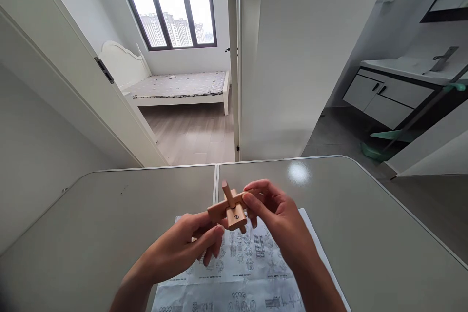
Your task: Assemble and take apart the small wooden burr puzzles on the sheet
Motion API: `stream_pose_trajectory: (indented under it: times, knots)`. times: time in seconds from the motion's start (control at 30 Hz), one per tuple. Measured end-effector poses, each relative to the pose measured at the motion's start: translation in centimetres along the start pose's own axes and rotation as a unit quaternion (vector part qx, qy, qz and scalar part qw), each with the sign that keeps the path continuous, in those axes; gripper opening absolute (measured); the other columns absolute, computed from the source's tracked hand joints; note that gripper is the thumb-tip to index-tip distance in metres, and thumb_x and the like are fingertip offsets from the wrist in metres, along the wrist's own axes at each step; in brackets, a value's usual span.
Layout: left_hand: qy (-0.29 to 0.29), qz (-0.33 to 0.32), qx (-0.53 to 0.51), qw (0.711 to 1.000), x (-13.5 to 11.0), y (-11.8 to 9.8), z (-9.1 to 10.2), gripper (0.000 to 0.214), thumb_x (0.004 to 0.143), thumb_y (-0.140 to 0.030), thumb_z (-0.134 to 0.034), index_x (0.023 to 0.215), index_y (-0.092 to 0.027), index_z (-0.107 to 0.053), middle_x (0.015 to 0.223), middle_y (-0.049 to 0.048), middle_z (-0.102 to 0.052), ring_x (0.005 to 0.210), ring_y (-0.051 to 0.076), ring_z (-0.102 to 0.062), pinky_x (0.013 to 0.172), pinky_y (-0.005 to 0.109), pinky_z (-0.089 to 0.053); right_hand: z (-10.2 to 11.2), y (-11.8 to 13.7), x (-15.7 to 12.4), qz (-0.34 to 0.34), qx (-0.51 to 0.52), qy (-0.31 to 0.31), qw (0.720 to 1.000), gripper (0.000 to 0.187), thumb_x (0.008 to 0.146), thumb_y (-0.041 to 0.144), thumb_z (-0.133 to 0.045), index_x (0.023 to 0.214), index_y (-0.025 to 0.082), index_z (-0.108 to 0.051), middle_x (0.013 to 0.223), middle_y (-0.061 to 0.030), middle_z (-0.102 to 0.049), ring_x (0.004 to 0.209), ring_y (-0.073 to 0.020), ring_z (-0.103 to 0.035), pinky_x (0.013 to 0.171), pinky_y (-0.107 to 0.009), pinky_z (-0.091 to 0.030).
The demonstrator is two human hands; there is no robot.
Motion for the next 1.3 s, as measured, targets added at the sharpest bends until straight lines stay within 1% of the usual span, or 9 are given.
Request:
stream_pose_trajectory:
  times: [0.17, 0.43, 0.6, 0.73, 0.87, 0.97, 1.13, 1.2, 1.3]
  knots:
    - [0.005, 0.031, 0.049, 0.998, -0.1, 0.8, -0.3, 0.027, 0.101, -0.042, -0.051, 0.102, -0.020, -0.068, 0.073, -0.0019, -0.065, 0.059, 0.012, -0.059, 0.060, 0.024, -0.048, 3.7, 0.7, 0.4, 0.004, -0.230, -0.026, 0.973, 0.030, 0.082, 0.053, -0.083, 0.084, 0.024, -0.075, 0.066, -0.0020, -0.072, 0.059, -0.0193, -0.060, 0.056, -0.030, -0.044]
    - [0.015, 0.036, 0.129, 0.991, 0.0, 0.9, -0.9, 0.027, 0.099, -0.042, -0.055, 0.109, -0.022, -0.070, 0.081, 0.0023, -0.074, 0.074, 0.018, -0.067, 0.068, 0.027, -0.051, 9.9, -3.1, 1.6, -0.088, -0.475, -0.025, 0.875, 0.018, 0.088, 0.041, -0.065, 0.080, 0.025, -0.067, 0.077, -0.0047, -0.082, 0.063, -0.0224, -0.071, 0.054, -0.029, -0.045]
    - [0.016, 0.045, 0.137, 0.989, -0.1, 1.1, -1.0, 0.027, 0.099, -0.042, -0.057, 0.112, -0.023, -0.072, 0.088, 0.0038, -0.075, 0.085, 0.020, -0.067, 0.077, 0.030, -0.052, 12.5, -5.6, 2.0, -0.136, -0.530, -0.002, 0.837, 0.017, 0.093, 0.037, -0.058, 0.081, 0.025, -0.062, 0.082, -0.0045, -0.083, 0.069, -0.0236, -0.074, 0.058, -0.030, -0.046]
    - [0.023, 0.042, 0.144, 0.988, -0.3, 1.0, -1.1, 0.027, 0.099, -0.043, -0.059, 0.110, -0.024, -0.074, 0.091, 0.0053, -0.075, 0.089, 0.022, -0.067, 0.079, 0.032, -0.052, 14.0, -6.7, 2.4, -0.144, -0.533, -0.006, 0.834, 0.016, 0.093, 0.036, -0.058, 0.084, 0.025, -0.065, 0.088, -0.0046, -0.082, 0.071, -0.0232, -0.074, 0.062, -0.031, -0.046]
    - [0.011, 0.038, 0.113, 0.993, -0.1, 1.0, -0.9, 0.025, 0.099, -0.041, -0.057, 0.110, -0.023, -0.072, 0.085, 0.0032, -0.073, 0.082, 0.020, -0.066, 0.075, 0.030, -0.051, 15.0, -7.0, 2.7, -0.131, -0.541, -0.030, 0.830, 0.014, 0.091, 0.036, -0.061, 0.086, 0.026, -0.069, 0.092, -0.0064, -0.082, 0.079, -0.0255, -0.075, 0.068, -0.033, -0.048]
    - [-0.024, 0.000, 0.057, 0.998, 0.4, 0.1, -0.4, 0.025, 0.101, -0.042, -0.054, 0.101, -0.021, -0.069, 0.078, 0.0004, -0.067, 0.072, 0.016, -0.062, 0.068, 0.027, -0.048, 15.3, -6.6, 2.5, -0.133, -0.548, -0.050, 0.824, 0.016, 0.091, 0.037, -0.060, 0.090, 0.026, -0.071, 0.098, -0.0076, -0.082, 0.087, -0.0278, -0.075, 0.072, -0.035, -0.050]
    - [-0.166, -0.027, -0.044, 0.985, 0.5, 0.0, 2.9, 0.035, 0.098, -0.051, -0.061, 0.085, -0.019, -0.063, 0.067, -0.0040, -0.049, 0.061, 0.012, -0.043, 0.058, 0.024, -0.038, 14.7, -2.9, 1.5, -0.110, -0.564, -0.122, 0.809, 0.021, 0.090, 0.044, -0.060, 0.092, 0.026, -0.071, 0.108, -0.0101, -0.080, 0.094, -0.0325, -0.074, 0.072, -0.039, -0.050]
    - [-0.225, -0.021, -0.098, 0.969, 0.2, 1.3, 4.3, 0.036, 0.096, -0.053, -0.065, 0.084, -0.019, -0.061, 0.064, -0.0065, -0.039, 0.058, 0.010, -0.035, 0.054, 0.023, -0.032, 13.2, -1.2, 1.0, -0.083, -0.551, -0.130, 0.820, 0.024, 0.092, 0.047, -0.059, 0.092, 0.027, -0.071, 0.110, -0.0098, -0.080, 0.093, -0.0320, -0.074, 0.071, -0.038, -0.050]
    - [-0.331, -0.015, -0.187, 0.925, -0.9, 4.9, 6.3, 0.035, 0.093, -0.053, -0.067, 0.087, -0.019, -0.060, 0.064, -0.0087, -0.028, 0.057, 0.009, -0.024, 0.052, 0.022, -0.026, 8.4, -1.3, 0.4, -0.059, -0.483, -0.033, 0.873, 0.025, 0.094, 0.050, -0.060, 0.090, 0.028, -0.070, 0.090, -0.0068, -0.080, 0.081, -0.0283, -0.073, 0.069, -0.036, -0.049]
Point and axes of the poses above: each hand's wrist, its own x-axis towards the middle knuckle, its own z-axis out of the back of the hand, y = z × x, the point moved 10 cm from there along x, towards the middle knuckle
